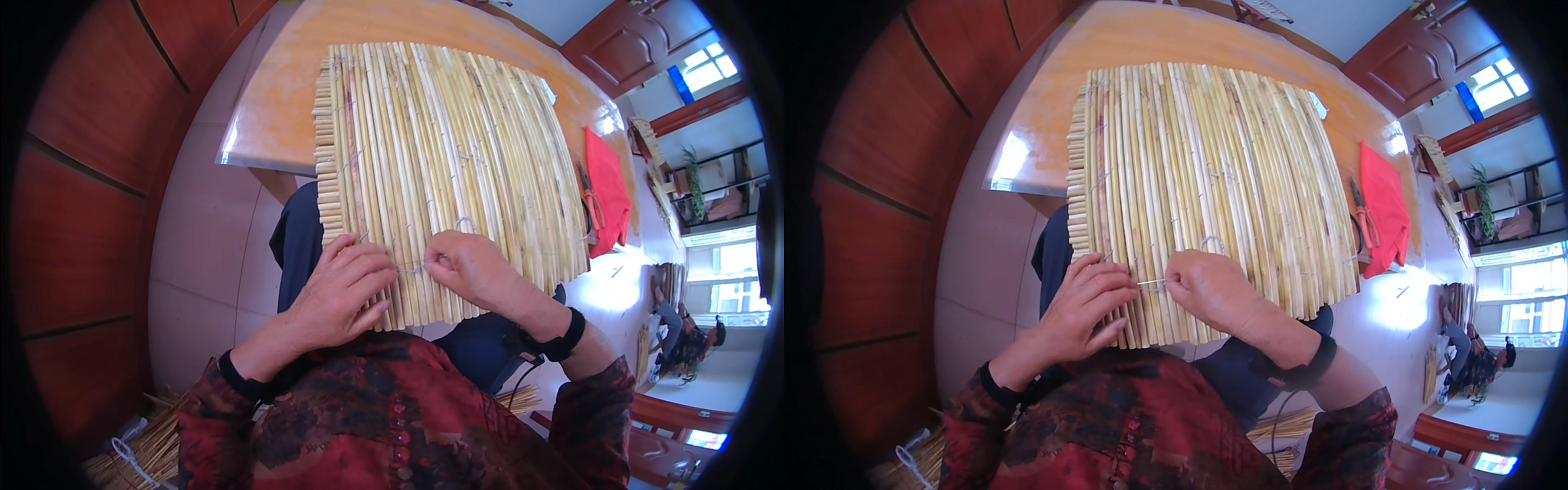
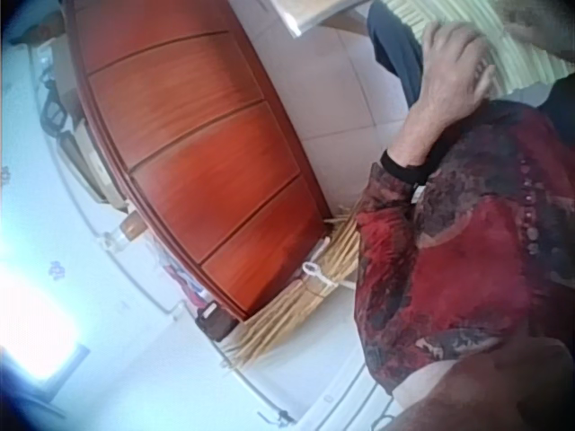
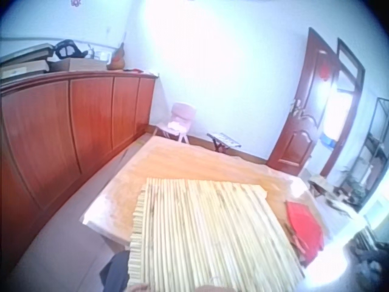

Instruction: The person weaves a bamboo mat by aligning thin wooden slats and sewing them together with white thread and a large needle. The person uses scissors to trim the excess thread and slat ends.

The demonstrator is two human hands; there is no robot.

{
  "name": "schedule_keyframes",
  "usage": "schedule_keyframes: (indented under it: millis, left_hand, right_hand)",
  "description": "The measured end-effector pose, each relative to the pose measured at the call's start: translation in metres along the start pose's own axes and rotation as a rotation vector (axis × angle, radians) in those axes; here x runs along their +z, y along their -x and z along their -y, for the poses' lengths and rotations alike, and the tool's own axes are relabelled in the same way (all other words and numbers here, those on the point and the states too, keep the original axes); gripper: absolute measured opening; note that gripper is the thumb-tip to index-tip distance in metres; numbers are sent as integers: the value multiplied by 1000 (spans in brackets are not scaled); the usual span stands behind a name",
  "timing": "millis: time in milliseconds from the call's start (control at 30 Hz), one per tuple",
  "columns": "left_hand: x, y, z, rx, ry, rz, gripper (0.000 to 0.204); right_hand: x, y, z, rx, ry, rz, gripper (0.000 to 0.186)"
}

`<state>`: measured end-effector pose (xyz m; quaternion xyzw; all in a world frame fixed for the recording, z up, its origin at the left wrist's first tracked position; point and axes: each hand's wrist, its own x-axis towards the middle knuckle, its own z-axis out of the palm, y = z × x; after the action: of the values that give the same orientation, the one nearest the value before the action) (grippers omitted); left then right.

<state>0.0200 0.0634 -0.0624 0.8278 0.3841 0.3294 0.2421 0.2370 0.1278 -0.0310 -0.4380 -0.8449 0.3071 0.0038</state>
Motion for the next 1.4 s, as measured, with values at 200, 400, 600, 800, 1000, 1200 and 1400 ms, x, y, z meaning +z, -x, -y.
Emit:
schedule_keyframes:
  millis: [200,400,600,800,1000,1200,1400]
  left_hand:
    - [25,-6,3,-95,-51,-204,29]
    - [24,-15,1,-178,-94,-179,27]
    - [25,-22,1,-224,-79,-164,24]
    - [28,-24,6,-229,-79,-122,23]
    - [27,-27,6,-231,-62,-102,23]
    - [30,-26,6,-203,-38,-127,23]
    - [30,-24,10,-165,-9,-120,22]
  right_hand:
    - [8,10,0,9,-267,-143,9]
    - [16,31,-3,-269,-147,-66,5]
    - [29,32,2,-379,-4,-108,10]
    - [39,30,-6,-430,3,-127,13]
    - [30,30,-3,-393,-101,-148,12]
    - [28,36,-6,-147,-370,-186,7]
    - [18,27,-5,319,-959,-135,7]
